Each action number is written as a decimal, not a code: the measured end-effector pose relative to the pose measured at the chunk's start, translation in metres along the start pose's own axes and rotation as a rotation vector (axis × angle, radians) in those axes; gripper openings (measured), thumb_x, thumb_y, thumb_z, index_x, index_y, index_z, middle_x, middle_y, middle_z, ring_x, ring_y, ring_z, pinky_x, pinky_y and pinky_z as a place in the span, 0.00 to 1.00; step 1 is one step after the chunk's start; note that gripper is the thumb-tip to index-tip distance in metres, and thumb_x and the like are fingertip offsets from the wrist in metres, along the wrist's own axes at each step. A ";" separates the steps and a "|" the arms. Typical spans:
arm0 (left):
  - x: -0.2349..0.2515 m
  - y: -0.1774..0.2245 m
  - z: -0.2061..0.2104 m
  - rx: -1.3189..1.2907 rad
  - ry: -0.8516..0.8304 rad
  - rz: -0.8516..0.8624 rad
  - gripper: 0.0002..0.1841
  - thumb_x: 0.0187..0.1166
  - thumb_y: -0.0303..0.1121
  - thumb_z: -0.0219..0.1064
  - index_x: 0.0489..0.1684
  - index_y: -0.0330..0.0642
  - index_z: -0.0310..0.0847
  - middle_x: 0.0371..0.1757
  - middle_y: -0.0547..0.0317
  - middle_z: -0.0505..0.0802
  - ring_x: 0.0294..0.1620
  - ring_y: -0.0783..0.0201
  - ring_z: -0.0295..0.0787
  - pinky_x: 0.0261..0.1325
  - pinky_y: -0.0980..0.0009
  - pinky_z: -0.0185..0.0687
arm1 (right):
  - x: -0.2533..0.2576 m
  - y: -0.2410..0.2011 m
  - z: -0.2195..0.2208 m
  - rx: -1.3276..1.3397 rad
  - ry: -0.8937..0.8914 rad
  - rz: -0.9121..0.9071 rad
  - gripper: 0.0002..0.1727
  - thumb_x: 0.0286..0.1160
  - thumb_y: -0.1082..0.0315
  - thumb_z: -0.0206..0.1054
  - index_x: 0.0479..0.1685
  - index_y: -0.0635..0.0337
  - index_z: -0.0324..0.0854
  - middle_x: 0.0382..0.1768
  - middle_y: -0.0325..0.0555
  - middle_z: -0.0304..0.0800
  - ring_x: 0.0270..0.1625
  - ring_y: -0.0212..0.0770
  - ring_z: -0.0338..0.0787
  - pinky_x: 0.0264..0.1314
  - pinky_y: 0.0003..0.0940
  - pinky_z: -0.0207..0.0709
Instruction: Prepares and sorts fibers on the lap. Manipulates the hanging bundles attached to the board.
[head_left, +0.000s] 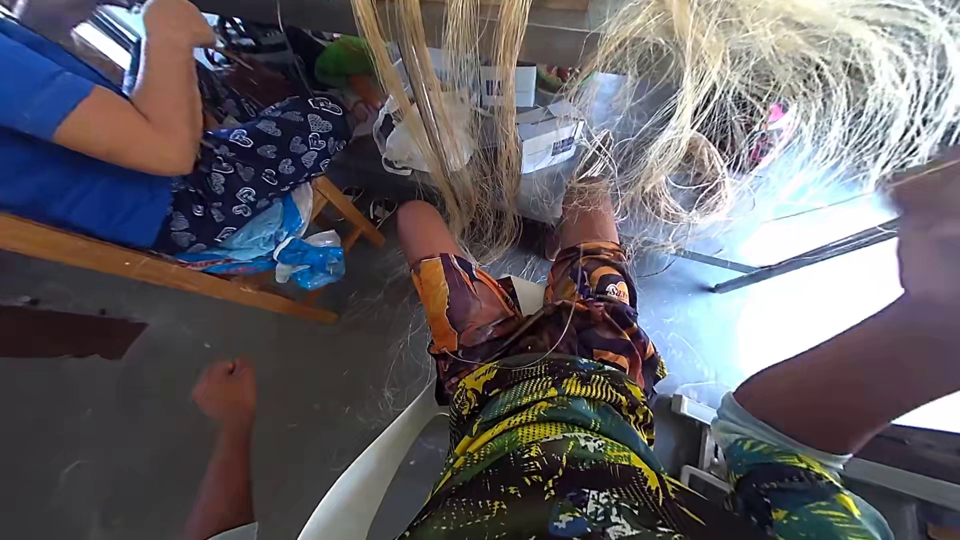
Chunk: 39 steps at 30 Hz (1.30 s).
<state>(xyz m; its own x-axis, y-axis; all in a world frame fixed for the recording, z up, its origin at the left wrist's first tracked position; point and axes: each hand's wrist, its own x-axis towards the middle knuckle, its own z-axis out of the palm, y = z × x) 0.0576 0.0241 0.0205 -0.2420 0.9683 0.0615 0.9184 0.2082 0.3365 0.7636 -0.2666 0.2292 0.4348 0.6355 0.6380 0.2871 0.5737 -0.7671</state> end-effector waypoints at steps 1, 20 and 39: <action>0.001 0.030 0.000 -0.082 0.038 0.100 0.19 0.87 0.31 0.56 0.47 0.15 0.81 0.57 0.17 0.85 0.64 0.25 0.81 0.71 0.34 0.70 | 0.002 -0.008 0.036 -0.049 -0.101 -0.024 0.04 0.84 0.59 0.64 0.48 0.41 0.84 0.36 0.21 0.90 0.29 0.19 0.85 0.31 0.14 0.80; -0.154 0.330 -0.065 -1.120 -0.814 0.843 0.08 0.87 0.26 0.56 0.39 0.42 0.81 0.34 0.72 0.89 0.34 0.76 0.88 0.44 0.76 0.88 | -0.041 0.083 0.218 0.298 -0.371 0.190 0.06 0.76 0.73 0.71 0.43 0.65 0.92 0.36 0.36 0.88 0.27 0.21 0.81 0.27 0.15 0.78; -0.149 0.329 -0.072 -0.996 -0.645 0.951 0.08 0.87 0.27 0.58 0.42 0.39 0.83 0.35 0.72 0.87 0.33 0.84 0.80 0.37 0.87 0.75 | -0.038 0.086 0.199 -0.119 -0.385 -0.129 0.08 0.79 0.70 0.68 0.41 0.67 0.90 0.41 0.45 0.91 0.38 0.23 0.87 0.41 0.15 0.82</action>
<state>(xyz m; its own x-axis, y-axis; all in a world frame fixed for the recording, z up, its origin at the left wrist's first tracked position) 0.3731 -0.0620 0.1899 0.7159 0.6328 0.2950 0.0063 -0.4284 0.9036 0.6017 -0.1388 0.1526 0.0443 0.7220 0.6905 0.4248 0.6120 -0.6671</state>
